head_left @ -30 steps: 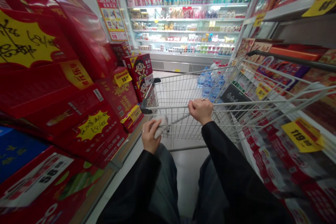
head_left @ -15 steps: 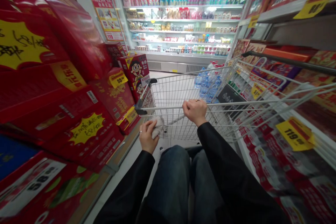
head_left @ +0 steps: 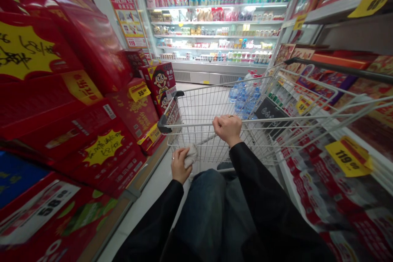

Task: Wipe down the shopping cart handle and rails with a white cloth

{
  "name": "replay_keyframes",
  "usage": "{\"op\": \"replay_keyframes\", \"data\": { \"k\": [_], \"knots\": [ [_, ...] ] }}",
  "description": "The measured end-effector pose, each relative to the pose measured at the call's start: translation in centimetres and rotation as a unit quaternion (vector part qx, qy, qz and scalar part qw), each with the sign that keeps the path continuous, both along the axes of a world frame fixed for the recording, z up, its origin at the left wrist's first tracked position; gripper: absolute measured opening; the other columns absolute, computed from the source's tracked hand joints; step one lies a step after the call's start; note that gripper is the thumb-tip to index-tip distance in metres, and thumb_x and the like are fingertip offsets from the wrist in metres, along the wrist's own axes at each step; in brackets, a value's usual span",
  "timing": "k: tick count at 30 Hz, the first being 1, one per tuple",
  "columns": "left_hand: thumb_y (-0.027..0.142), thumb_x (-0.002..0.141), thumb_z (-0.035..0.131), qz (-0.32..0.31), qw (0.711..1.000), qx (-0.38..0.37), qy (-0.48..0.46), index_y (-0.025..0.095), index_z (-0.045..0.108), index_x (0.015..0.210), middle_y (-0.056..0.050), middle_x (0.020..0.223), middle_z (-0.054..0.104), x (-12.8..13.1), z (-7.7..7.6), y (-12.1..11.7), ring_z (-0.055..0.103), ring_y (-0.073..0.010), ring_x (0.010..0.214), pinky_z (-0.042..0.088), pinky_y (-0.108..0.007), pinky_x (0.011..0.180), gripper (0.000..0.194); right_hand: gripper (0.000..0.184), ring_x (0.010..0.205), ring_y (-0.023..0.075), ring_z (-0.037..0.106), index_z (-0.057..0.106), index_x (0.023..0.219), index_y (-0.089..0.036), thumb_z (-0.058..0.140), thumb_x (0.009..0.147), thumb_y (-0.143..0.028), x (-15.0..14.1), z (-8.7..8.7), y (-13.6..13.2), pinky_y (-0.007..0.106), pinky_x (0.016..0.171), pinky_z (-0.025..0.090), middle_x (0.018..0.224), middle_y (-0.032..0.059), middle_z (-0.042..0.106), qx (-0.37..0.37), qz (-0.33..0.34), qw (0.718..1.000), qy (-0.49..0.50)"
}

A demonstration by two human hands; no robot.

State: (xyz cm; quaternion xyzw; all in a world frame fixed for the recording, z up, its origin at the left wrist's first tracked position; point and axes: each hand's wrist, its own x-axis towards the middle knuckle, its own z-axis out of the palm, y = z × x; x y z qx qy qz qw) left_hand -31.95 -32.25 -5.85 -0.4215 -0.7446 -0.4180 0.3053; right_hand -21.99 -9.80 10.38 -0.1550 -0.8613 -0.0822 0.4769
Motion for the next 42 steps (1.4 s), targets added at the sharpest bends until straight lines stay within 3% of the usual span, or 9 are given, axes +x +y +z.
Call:
{"op": "replay_keyframes", "data": {
  "k": [3, 6, 9, 16, 24, 32, 39, 42],
  "knots": [
    [0.02, 0.07, 0.065, 0.002, 0.999, 0.035, 0.015, 0.024, 0.059, 0.127, -0.009, 0.118, 0.059, -0.2, 2.2, -0.2, 0.059, -0.0248, 0.109, 0.053, -0.041, 0.095, 0.058, 0.043, 0.059, 0.0132, 0.049, 0.063, 0.056, -0.02, 0.05, 0.096, -0.03, 0.3, -0.1, 0.0, 0.034, 0.069, 0.025, 0.059, 0.0021, 0.068, 0.003, 0.006, 1.0, 0.0],
    [0.021, 0.067, 0.066, 0.018, 0.997, 0.077, 0.02, 0.023, 0.057, 0.13, -0.01, 0.12, 0.056, -0.7, 4.3, 0.2, 0.057, -0.0256, 0.112, 0.052, -0.042, 0.097, 0.064, 0.043, 0.059, 0.0133, 0.05, 0.063, 0.056, -0.02, 0.051, 0.096, -0.03, 0.6, -0.1, 0.0, 0.034, 0.069, 0.026, 0.059, 0.0018, 0.067, 0.012, 0.006, 1.0, 0.006],
    [0.024, 0.065, 0.069, 0.025, 0.994, 0.1, 0.023, 0.022, 0.055, 0.131, -0.011, 0.12, 0.055, -0.9, 5.3, 0.7, 0.055, -0.0264, 0.113, 0.051, -0.043, 0.097, 0.068, 0.044, 0.06, 0.0134, 0.051, 0.063, 0.056, -0.02, 0.05, 0.097, -0.03, 0.7, -0.2, -0.1, 0.034, 0.069, 0.027, 0.058, 0.0013, 0.067, 0.025, 0.011, 0.999, 0.016],
    [0.021, 0.063, 0.068, 0.016, 0.997, 0.077, 0.011, 0.024, 0.055, 0.129, -0.01, 0.12, 0.054, -0.3, 4.8, 1.0, 0.055, -0.0266, 0.114, 0.051, -0.043, 0.098, 0.068, 0.044, 0.06, 0.0136, 0.05, 0.064, 0.056, -0.02, 0.05, 0.097, -0.029, 0.5, -0.4, 0.1, 0.034, 0.069, 0.026, 0.058, 0.0014, 0.066, 0.01, 0.018, 1.0, 0.015],
    [0.016, 0.063, 0.065, 0.003, 0.999, 0.053, 0.005, 0.026, 0.052, 0.13, -0.01, 0.121, 0.053, 0.1, 5.3, 0.3, 0.055, -0.0267, 0.115, 0.052, -0.043, 0.099, 0.069, 0.043, 0.059, 0.0138, 0.05, 0.064, 0.057, -0.02, 0.049, 0.096, -0.029, 0.6, -0.6, 0.0, 0.035, 0.069, 0.026, 0.059, 0.0017, 0.068, 0.006, 0.014, 1.0, 0.016],
    [0.016, 0.065, 0.069, -0.011, 0.998, -0.014, 0.065, 0.027, 0.059, 0.129, -0.008, 0.116, 0.06, -0.1, 4.8, -0.8, 0.059, -0.0247, 0.106, 0.052, -0.037, 0.09, 0.066, 0.043, 0.061, 0.0139, 0.051, 0.065, 0.056, -0.02, 0.05, 0.095, -0.029, 0.7, -0.4, -0.1, 0.035, 0.068, 0.025, 0.058, 0.0023, 0.067, -0.001, 0.011, 1.0, 0.004],
    [0.024, 0.07, 0.074, 0.054, 0.992, 0.061, 0.097, 0.02, 0.046, 0.143, -0.015, 0.13, 0.053, -1.0, 6.9, -1.2, 0.051, -0.0292, 0.122, 0.044, -0.043, 0.106, 0.078, 0.043, 0.061, 0.0137, 0.052, 0.064, 0.056, -0.02, 0.049, 0.096, -0.03, 0.7, -0.6, 0.0, 0.034, 0.069, 0.026, 0.059, 0.0019, 0.068, 0.006, 0.01, 1.0, 0.001],
    [0.024, 0.069, 0.074, 0.065, 0.992, 0.059, 0.092, 0.021, 0.048, 0.14, -0.014, 0.13, 0.054, -1.5, 6.8, -0.6, 0.05, -0.0297, 0.122, 0.042, -0.045, 0.107, 0.075, 0.043, 0.061, 0.0137, 0.052, 0.065, 0.057, -0.02, 0.049, 0.096, -0.029, 0.7, -0.5, -0.1, 0.034, 0.069, 0.026, 0.06, 0.0019, 0.068, 0.002, 0.008, 1.0, -0.002]
  ]
}}
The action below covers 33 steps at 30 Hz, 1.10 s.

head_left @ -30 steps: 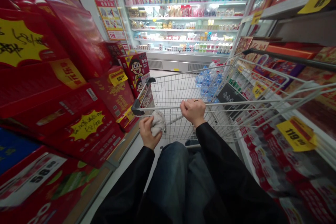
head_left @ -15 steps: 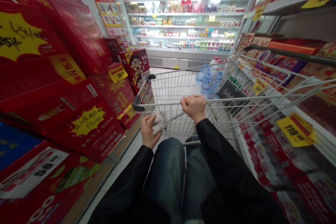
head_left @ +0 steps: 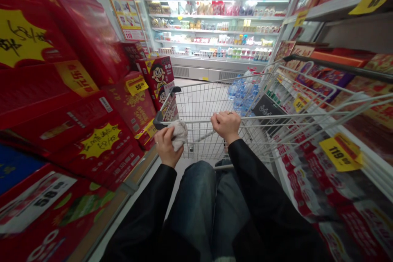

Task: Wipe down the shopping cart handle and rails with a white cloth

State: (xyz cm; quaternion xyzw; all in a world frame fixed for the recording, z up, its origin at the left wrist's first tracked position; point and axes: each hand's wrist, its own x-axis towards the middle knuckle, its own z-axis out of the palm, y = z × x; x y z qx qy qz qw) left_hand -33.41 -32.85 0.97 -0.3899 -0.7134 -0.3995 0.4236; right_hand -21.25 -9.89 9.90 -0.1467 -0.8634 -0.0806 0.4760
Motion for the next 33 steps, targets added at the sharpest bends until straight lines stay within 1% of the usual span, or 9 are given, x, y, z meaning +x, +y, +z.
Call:
{"op": "replay_keyframes", "data": {
  "k": [4, 9, 12, 15, 17, 23, 26, 29, 33],
  "knots": [
    [0.023, 0.069, 0.073, -0.004, 0.999, -0.033, -0.011, 0.022, 0.05, 0.135, -0.013, 0.127, 0.055, 0.6, -1.9, 0.8, 0.052, -0.0285, 0.117, 0.045, -0.043, 0.102, 0.07, 0.042, 0.06, 0.0138, 0.052, 0.065, 0.057, -0.02, 0.049, 0.096, -0.029, 0.0, 0.2, -0.1, 0.035, 0.069, 0.026, 0.06, 0.0018, 0.068, 0.001, -0.003, 1.0, 0.003],
    [0.019, 0.068, 0.073, -0.004, 0.994, -0.104, -0.04, 0.022, 0.053, 0.133, -0.014, 0.127, 0.057, 1.6, -4.3, 0.5, 0.053, -0.0292, 0.116, 0.048, -0.043, 0.099, 0.069, 0.044, 0.061, 0.0136, 0.051, 0.065, 0.058, -0.02, 0.048, 0.097, -0.03, 0.0, 0.0, 0.0, 0.034, 0.07, 0.026, 0.061, 0.0022, 0.068, -0.003, -0.002, 1.0, -0.003],
    [0.028, 0.075, 0.075, -0.007, 0.988, -0.145, -0.044, 0.021, 0.055, 0.131, -0.013, 0.124, 0.058, 1.4, -5.5, 0.0, 0.054, -0.0278, 0.114, 0.051, -0.042, 0.097, 0.061, 0.045, 0.062, 0.0136, 0.051, 0.066, 0.058, -0.02, 0.046, 0.098, -0.03, 0.0, 0.0, 0.0, 0.034, 0.07, 0.026, 0.061, 0.0025, 0.067, -0.01, -0.004, 1.0, -0.013],
    [0.044, 0.087, 0.067, -0.012, 0.983, -0.18, -0.037, 0.019, 0.056, 0.128, -0.011, 0.125, 0.057, 0.8, -6.5, -0.4, 0.056, -0.0238, 0.113, 0.055, -0.043, 0.096, 0.05, 0.045, 0.061, 0.0134, 0.05, 0.066, 0.058, -0.02, 0.047, 0.097, -0.03, 0.1, 0.2, -0.1, 0.034, 0.07, 0.026, 0.06, 0.0024, 0.067, -0.013, -0.006, 1.0, -0.014],
    [0.049, 0.091, 0.063, -0.013, 0.979, -0.2, -0.032, 0.018, 0.056, 0.128, -0.011, 0.127, 0.057, 0.4, -7.3, -0.7, 0.058, -0.0222, 0.113, 0.056, -0.044, 0.097, 0.049, 0.044, 0.06, 0.0133, 0.05, 0.066, 0.057, -0.02, 0.048, 0.096, -0.029, 0.2, 0.4, -0.2, 0.034, 0.069, 0.026, 0.06, 0.0022, 0.068, -0.01, -0.003, 1.0, -0.01],
    [0.048, 0.092, 0.063, -0.03, 0.965, -0.259, -0.006, 0.017, 0.059, 0.124, -0.01, 0.124, 0.06, 0.0, -10.7, -1.3, 0.06, -0.021, 0.111, 0.058, -0.042, 0.096, 0.045, 0.043, 0.059, 0.0132, 0.05, 0.063, 0.055, -0.019, 0.049, 0.095, -0.028, 0.4, 0.5, -0.4, 0.034, 0.069, 0.026, 0.058, 0.0019, 0.068, 0.004, -0.002, 1.0, 0.004],
    [0.048, 0.091, 0.063, -0.024, 0.963, -0.27, -0.004, 0.017, 0.059, 0.123, -0.01, 0.124, 0.06, 0.0, -12.3, -1.2, 0.06, -0.0215, 0.112, 0.057, -0.044, 0.098, 0.045, 0.044, 0.06, 0.0135, 0.05, 0.063, 0.056, -0.019, 0.048, 0.096, -0.029, 0.4, 0.4, -0.4, 0.034, 0.069, 0.026, 0.059, 0.0022, 0.068, -0.001, -0.002, 1.0, -0.003],
    [0.049, 0.091, 0.063, -0.017, 0.961, -0.276, -0.012, 0.017, 0.058, 0.125, -0.011, 0.126, 0.059, -0.1, -12.9, -1.1, 0.059, -0.0221, 0.114, 0.057, -0.045, 0.099, 0.046, 0.045, 0.06, 0.0134, 0.05, 0.063, 0.056, -0.019, 0.047, 0.097, -0.029, 0.3, 0.3, -0.4, 0.034, 0.069, 0.025, 0.059, 0.0023, 0.068, -0.003, -0.002, 1.0, -0.003],
    [0.049, 0.091, 0.063, -0.017, 0.958, -0.287, -0.027, 0.017, 0.058, 0.125, -0.011, 0.127, 0.059, 0.1, -12.5, -1.2, 0.059, -0.0222, 0.114, 0.057, -0.045, 0.099, 0.047, 0.044, 0.059, 0.0134, 0.049, 0.062, 0.055, -0.019, 0.049, 0.096, -0.029, 0.2, 0.2, -0.3, 0.034, 0.068, 0.025, 0.057, 0.0017, 0.066, 0.017, -0.006, 1.0, 0.01]
  ]
}}
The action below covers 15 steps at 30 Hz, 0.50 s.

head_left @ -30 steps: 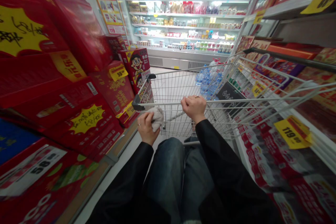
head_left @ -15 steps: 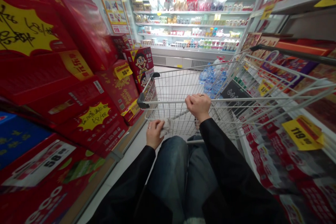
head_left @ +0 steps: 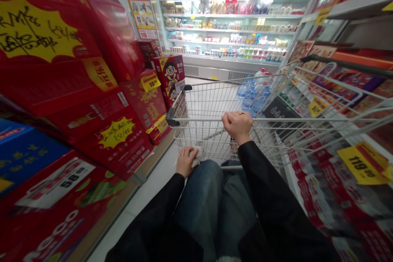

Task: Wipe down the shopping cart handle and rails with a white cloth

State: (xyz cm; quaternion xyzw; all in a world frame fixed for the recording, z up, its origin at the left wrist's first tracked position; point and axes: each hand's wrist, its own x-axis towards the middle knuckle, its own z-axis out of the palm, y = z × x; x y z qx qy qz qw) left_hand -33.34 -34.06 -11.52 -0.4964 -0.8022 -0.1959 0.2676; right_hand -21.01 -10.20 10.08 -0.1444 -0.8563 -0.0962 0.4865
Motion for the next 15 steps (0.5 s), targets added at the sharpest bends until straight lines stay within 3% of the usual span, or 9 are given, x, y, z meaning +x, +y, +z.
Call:
{"op": "replay_keyframes", "data": {
  "k": [15],
  "knots": [
    [0.048, 0.091, 0.063, 0.003, 1.0, -0.008, -0.03, 0.017, 0.058, 0.125, -0.01, 0.125, 0.059, 0.9, 1.3, -0.1, 0.06, -0.0215, 0.112, 0.058, -0.043, 0.097, 0.046, 0.043, 0.059, 0.0137, 0.047, 0.062, 0.055, -0.02, 0.05, 0.095, -0.028, 0.2, 0.0, 0.0, 0.035, 0.068, 0.024, 0.057, 0.0017, 0.065, 0.008, 0.005, 1.0, 0.012]
  ]
}}
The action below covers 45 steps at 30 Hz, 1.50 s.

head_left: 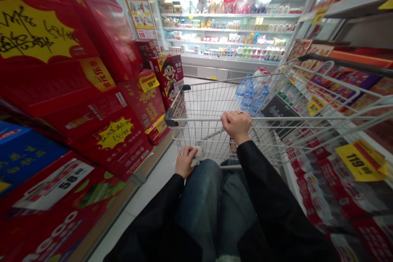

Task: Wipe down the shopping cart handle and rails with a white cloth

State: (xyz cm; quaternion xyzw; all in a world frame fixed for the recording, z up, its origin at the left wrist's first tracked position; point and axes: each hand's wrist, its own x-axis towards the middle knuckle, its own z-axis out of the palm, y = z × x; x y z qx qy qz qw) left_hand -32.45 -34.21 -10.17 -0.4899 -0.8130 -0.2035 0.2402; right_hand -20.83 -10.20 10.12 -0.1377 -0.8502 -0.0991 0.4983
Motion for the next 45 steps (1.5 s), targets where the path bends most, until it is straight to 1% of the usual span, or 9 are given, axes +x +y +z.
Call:
{"op": "replay_keyframes", "data": {
  "k": [4, 13, 19, 25, 34, 39, 42, 45],
  "knots": [
    [0.047, 0.091, 0.063, 0.001, 1.0, 0.002, -0.008, 0.017, 0.057, 0.126, -0.01, 0.126, 0.059, 0.1, -0.1, 0.0, 0.059, -0.0216, 0.112, 0.058, -0.043, 0.097, 0.046, 0.043, 0.059, 0.0136, 0.046, 0.061, 0.055, -0.019, 0.049, 0.096, -0.028, 0.0, 0.0, 0.1, 0.035, 0.068, 0.024, 0.057, 0.0018, 0.065, -0.008, 0.003, 1.0, -0.007],
    [0.047, 0.092, 0.063, 0.001, 1.0, -0.009, -0.03, 0.018, 0.057, 0.126, -0.011, 0.126, 0.058, 0.3, -0.1, 0.0, 0.059, -0.0218, 0.113, 0.057, -0.044, 0.098, 0.045, 0.044, 0.058, 0.0135, 0.046, 0.062, 0.055, -0.02, 0.049, 0.096, -0.028, 0.1, 0.1, -0.1, 0.035, 0.067, 0.023, 0.056, 0.0018, 0.065, 0.008, -0.002, 1.0, -0.004],
    [0.048, 0.091, 0.063, -0.006, 0.998, -0.028, -0.048, 0.018, 0.056, 0.127, -0.011, 0.127, 0.058, 0.6, -0.1, -0.2, 0.059, -0.0221, 0.114, 0.058, -0.044, 0.098, 0.047, 0.043, 0.059, 0.0138, 0.046, 0.061, 0.055, -0.02, 0.049, 0.096, -0.028, 0.0, 0.1, 0.0, 0.035, 0.068, 0.024, 0.057, 0.0016, 0.065, -0.002, 0.0, 1.0, -0.012],
    [0.048, 0.091, 0.063, -0.003, 0.997, -0.03, -0.068, 0.018, 0.056, 0.129, -0.011, 0.129, 0.057, 0.6, -0.3, -0.2, 0.058, -0.0227, 0.115, 0.057, -0.045, 0.099, 0.048, 0.045, 0.059, 0.0134, 0.048, 0.062, 0.055, -0.02, 0.047, 0.097, -0.028, 0.0, 0.1, 0.0, 0.035, 0.068, 0.024, 0.057, 0.0014, 0.066, -0.007, 0.003, 1.0, -0.01],
    [0.048, 0.091, 0.062, -0.002, 0.997, -0.03, -0.077, 0.019, 0.056, 0.128, -0.011, 0.127, 0.057, 0.7, -0.3, 0.1, 0.058, -0.022, 0.113, 0.058, -0.042, 0.096, 0.047, 0.044, 0.06, 0.014, 0.049, 0.062, 0.056, -0.02, 0.048, 0.097, -0.029, -0.2, -0.1, 0.1, 0.035, 0.069, 0.025, 0.058, 0.0013, 0.067, -0.009, -0.003, 1.0, -0.013],
    [0.046, 0.092, 0.062, -0.005, 0.997, -0.021, -0.072, 0.019, 0.055, 0.127, -0.01, 0.125, 0.057, 1.4, -0.3, 0.2, 0.058, -0.0215, 0.111, 0.058, -0.041, 0.094, 0.045, 0.046, 0.06, 0.0137, 0.049, 0.061, 0.055, -0.02, 0.047, 0.098, -0.029, -0.2, -0.1, 0.2, 0.035, 0.069, 0.025, 0.058, 0.0011, 0.066, 0.002, -0.001, 1.0, -0.004],
    [0.037, 0.088, 0.067, -0.018, 0.998, -0.005, -0.06, 0.019, 0.053, 0.131, -0.011, 0.123, 0.057, 1.7, 0.3, 0.2, 0.057, -0.0227, 0.112, 0.057, -0.04, 0.093, 0.049, 0.045, 0.06, 0.0139, 0.048, 0.061, 0.056, -0.021, 0.047, 0.097, -0.029, -0.2, -0.2, 0.2, 0.035, 0.069, 0.025, 0.058, 0.0007, 0.066, 0.001, -0.002, 1.0, -0.004],
    [0.019, 0.076, 0.071, -0.015, 0.998, 0.041, -0.04, 0.019, 0.044, 0.141, -0.014, 0.128, 0.054, 1.3, 2.2, 0.2, 0.053, -0.0272, 0.119, 0.054, -0.041, 0.098, 0.07, 0.044, 0.06, 0.0139, 0.048, 0.061, 0.056, -0.021, 0.048, 0.097, -0.029, -0.2, -0.3, 0.3, 0.036, 0.069, 0.024, 0.058, 0.0001, 0.066, 0.01, -0.004, 1.0, -0.001]
  ]
}}
